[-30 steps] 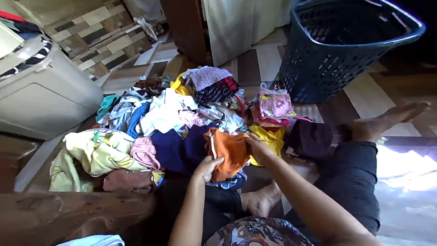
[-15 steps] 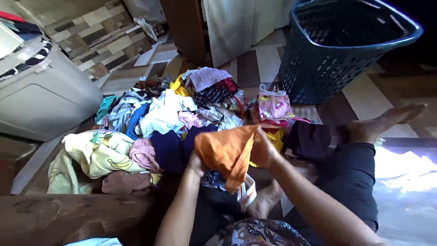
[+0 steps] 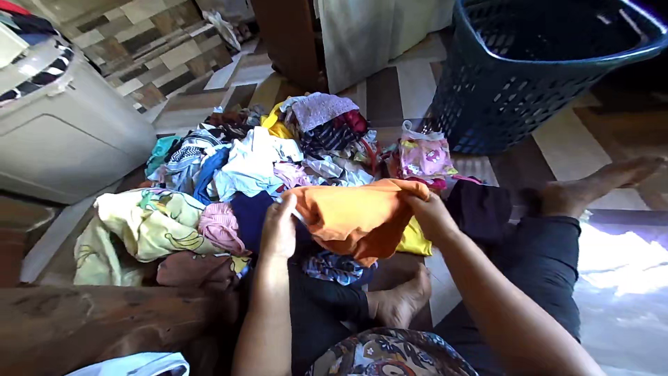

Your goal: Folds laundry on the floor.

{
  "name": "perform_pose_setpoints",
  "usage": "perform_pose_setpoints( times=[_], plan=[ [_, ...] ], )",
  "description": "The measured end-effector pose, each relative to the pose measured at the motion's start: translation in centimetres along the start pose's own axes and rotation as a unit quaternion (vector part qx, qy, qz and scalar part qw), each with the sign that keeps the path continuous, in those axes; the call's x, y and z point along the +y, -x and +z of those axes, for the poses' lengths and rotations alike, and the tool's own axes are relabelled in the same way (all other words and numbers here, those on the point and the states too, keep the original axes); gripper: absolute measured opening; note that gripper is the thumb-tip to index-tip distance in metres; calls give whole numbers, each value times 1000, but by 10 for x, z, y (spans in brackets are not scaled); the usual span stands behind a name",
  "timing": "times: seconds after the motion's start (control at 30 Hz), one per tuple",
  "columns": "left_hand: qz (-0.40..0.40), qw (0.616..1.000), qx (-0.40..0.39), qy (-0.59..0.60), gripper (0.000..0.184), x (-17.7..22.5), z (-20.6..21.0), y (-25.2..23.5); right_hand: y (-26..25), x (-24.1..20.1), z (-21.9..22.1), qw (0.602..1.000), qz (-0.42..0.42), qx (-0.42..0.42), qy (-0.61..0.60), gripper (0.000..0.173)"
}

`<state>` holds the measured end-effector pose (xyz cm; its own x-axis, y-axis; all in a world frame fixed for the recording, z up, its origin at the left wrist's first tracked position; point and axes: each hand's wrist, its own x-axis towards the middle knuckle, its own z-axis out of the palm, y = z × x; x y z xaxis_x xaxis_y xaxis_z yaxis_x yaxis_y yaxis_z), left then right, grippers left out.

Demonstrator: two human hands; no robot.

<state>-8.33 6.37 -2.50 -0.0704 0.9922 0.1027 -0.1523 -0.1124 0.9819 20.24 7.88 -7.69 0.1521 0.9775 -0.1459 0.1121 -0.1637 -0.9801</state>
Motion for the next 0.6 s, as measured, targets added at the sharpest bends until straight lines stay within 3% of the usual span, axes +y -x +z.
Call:
perform_pose_setpoints(
  times=[0.13, 0.27, 0.33, 0.4, 0.43, 0.47, 0.53, 0.6],
  plan=[
    [0, 999, -27, 31, 32, 29, -20, 8, -3, -1, -25, 1000, -14, 7, -27, 28],
    [13, 981, -192, -24, 24, 50, -50, 19, -5, -2, -37, 988, 23, 47, -146, 23],
    [64, 954, -279, 89, 25, 55, -67, 19, -10, -5, -43, 976, 67, 96, -183, 19],
    [104, 883, -340, 307, 19, 58, -81, 17, -17, -3, -52, 966, 98, 127, -201, 20],
    [120, 853, -319, 396, 17, 58, -85, 16, -20, 0, -55, 965, 106, 125, -205, 22],
    [132, 854, -263, 428, 18, 58, -86, 15, -22, 3, -55, 965, 118, 112, -205, 24],
    [100, 946, -121, 284, 24, 51, -83, 14, -18, 7, -47, 970, 143, 75, -181, 31],
    [0, 998, -28, 62, 29, 25, -73, 12, -14, 10, -34, 973, 159, 36, -161, 33]
  ],
)
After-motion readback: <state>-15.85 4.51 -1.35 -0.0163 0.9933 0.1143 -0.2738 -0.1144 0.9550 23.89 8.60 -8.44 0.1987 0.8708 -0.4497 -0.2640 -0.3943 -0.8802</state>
